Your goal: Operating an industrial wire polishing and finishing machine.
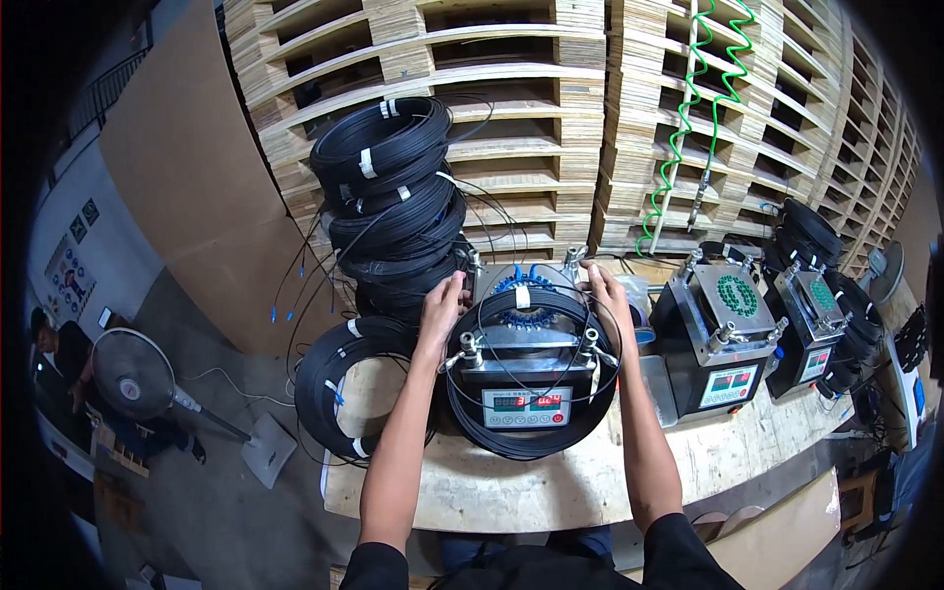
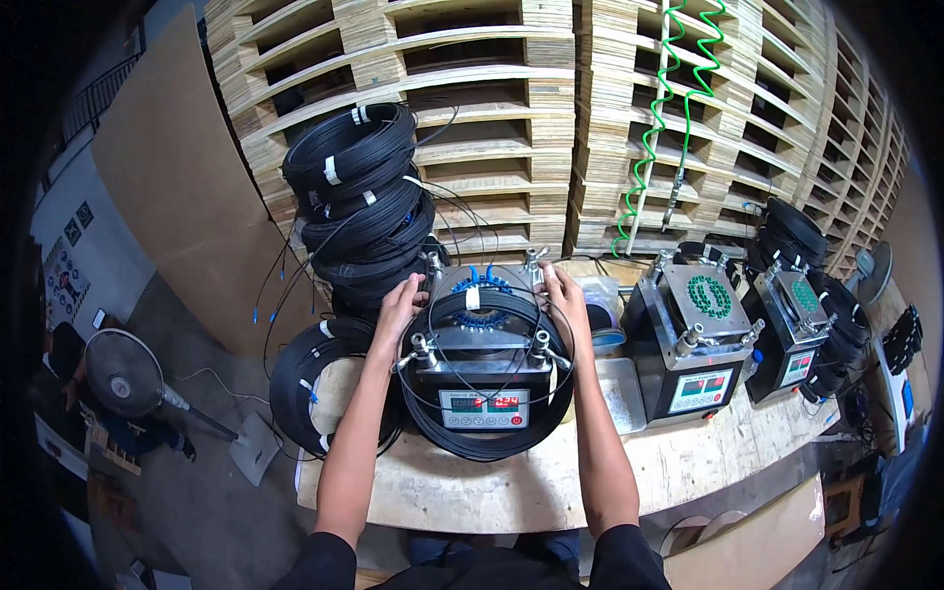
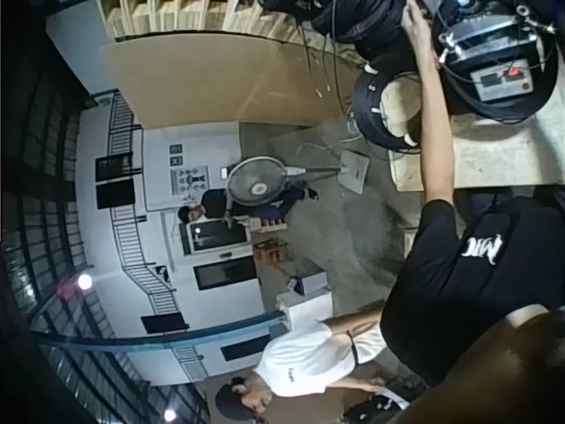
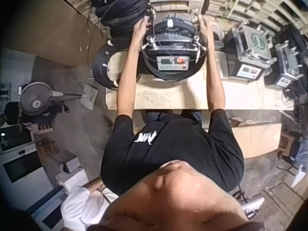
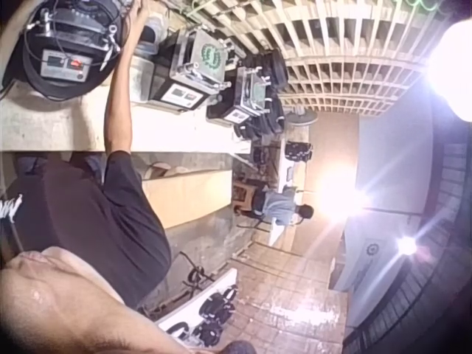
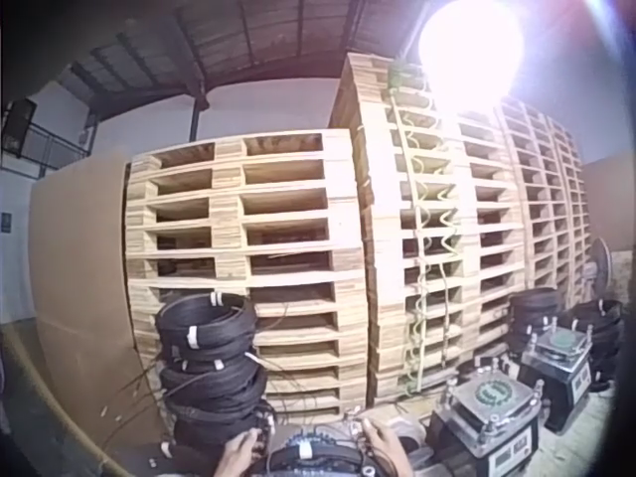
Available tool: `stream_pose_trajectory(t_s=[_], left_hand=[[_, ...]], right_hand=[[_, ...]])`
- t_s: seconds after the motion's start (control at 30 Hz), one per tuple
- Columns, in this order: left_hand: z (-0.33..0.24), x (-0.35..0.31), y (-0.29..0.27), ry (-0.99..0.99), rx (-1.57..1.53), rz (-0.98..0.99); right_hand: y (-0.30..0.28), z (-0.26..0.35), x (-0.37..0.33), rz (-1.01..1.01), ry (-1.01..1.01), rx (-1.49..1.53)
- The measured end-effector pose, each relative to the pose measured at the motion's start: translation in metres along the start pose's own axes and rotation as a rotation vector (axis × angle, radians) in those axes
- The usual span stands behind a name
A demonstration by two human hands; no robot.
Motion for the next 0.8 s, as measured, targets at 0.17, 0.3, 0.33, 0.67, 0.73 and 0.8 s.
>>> stream_pose_trajectory(t_s=[0.17,0.3,0.33,0.67,0.73,0.8], left_hand=[[-0.002,-0.005,0.012,-0.04,0.026,0.064],[0.005,0.006,0.004,-0.003,0.091,0.065],[0.007,0.004,0.006,-0.023,0.073,0.075],[0.006,0.006,-0.001,-0.032,0.043,0.063],[0.005,0.003,0.003,-0.05,0.046,0.061],[0.005,0.002,0.002,-0.065,0.051,0.056]], right_hand=[[-0.003,0.003,-0.002,-0.009,-0.011,-0.005],[-0.001,0.005,-0.003,0.0,-0.023,-0.022],[-0.004,0.005,-0.003,-0.002,-0.021,-0.024],[0.001,-0.002,0.003,0.027,-0.07,-0.052],[-0.001,-0.005,0.003,0.024,-0.054,-0.036],[0.001,-0.003,0.002,0.026,-0.06,-0.041]])
Point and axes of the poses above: each hand's wrist, its own x-axis towards the middle knuckle, its own y-axis out of the palm, z = x × y, the point moved 8 cm from there along x, towards the middle knuckle, and after that the axes turned 3 degrees about -x, right-handed, at the moved point
